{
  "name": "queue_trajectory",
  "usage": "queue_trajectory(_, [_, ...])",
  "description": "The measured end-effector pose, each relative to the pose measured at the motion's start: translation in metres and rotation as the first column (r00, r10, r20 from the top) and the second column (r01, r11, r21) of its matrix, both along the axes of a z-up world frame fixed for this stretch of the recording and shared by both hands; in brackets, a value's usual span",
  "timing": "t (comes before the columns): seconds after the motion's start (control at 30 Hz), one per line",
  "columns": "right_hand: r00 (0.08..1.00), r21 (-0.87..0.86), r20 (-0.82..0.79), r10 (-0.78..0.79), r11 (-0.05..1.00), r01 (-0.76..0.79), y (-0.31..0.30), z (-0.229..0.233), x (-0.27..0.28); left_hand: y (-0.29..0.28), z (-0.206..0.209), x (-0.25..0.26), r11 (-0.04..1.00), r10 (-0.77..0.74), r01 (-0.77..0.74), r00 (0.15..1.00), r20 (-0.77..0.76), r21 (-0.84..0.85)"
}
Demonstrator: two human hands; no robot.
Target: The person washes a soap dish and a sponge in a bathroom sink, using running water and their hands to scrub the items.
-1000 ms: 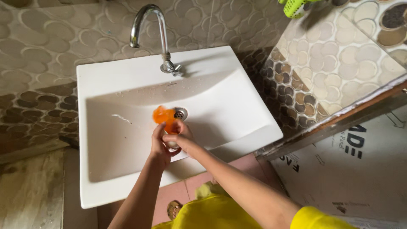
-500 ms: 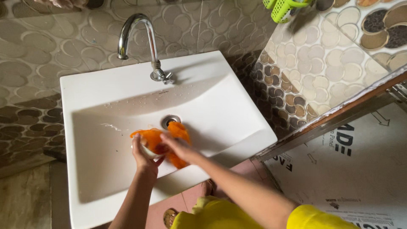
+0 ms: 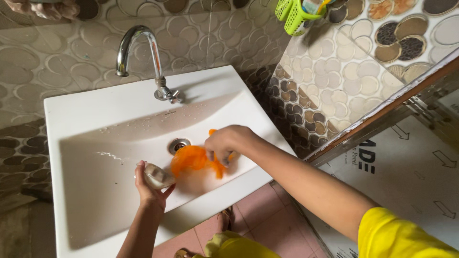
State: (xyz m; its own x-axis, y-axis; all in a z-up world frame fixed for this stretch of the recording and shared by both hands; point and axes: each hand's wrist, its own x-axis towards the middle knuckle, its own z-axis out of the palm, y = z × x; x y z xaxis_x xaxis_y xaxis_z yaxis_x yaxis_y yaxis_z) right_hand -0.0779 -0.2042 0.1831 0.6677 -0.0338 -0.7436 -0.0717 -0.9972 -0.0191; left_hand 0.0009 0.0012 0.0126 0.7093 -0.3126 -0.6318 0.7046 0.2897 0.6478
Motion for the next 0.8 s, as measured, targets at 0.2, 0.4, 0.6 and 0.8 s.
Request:
queue_trajectory(0.2, [0.948, -0.031, 0.076, -0.308, 0.95, 0.311, 0.0, 0.076, -0.005, 0.004, 0.009, -0.005, 0.999, -0.043, 0.042, 0.999, 0.031, 0.025])
queue_trajectory(0.4, [0.985, -0.173, 0.166, 0.042, 0.985, -0.012, -0.006, 0.094, -0.008, 0.003, 0.008, -0.006, 0.999, -0.04, 0.039, 0.998, 0.038, 0.013])
queue_trajectory(0.6, [0.99, 0.11, -0.006, -0.142, 0.984, 0.142, -0.011, 0.147, -0.012, 0.002, 0.006, -0.005, 0.999, -0.04, 0.039, 0.999, 0.038, 0.014])
queue_trajectory(0.8, [0.872, 0.771, 0.446, -0.202, 0.582, -0.259, -0.039, 0.071, 0.046, 0.0, 0.004, -0.004, 0.999, -0.049, 0.049, 0.998, 0.044, 0.009])
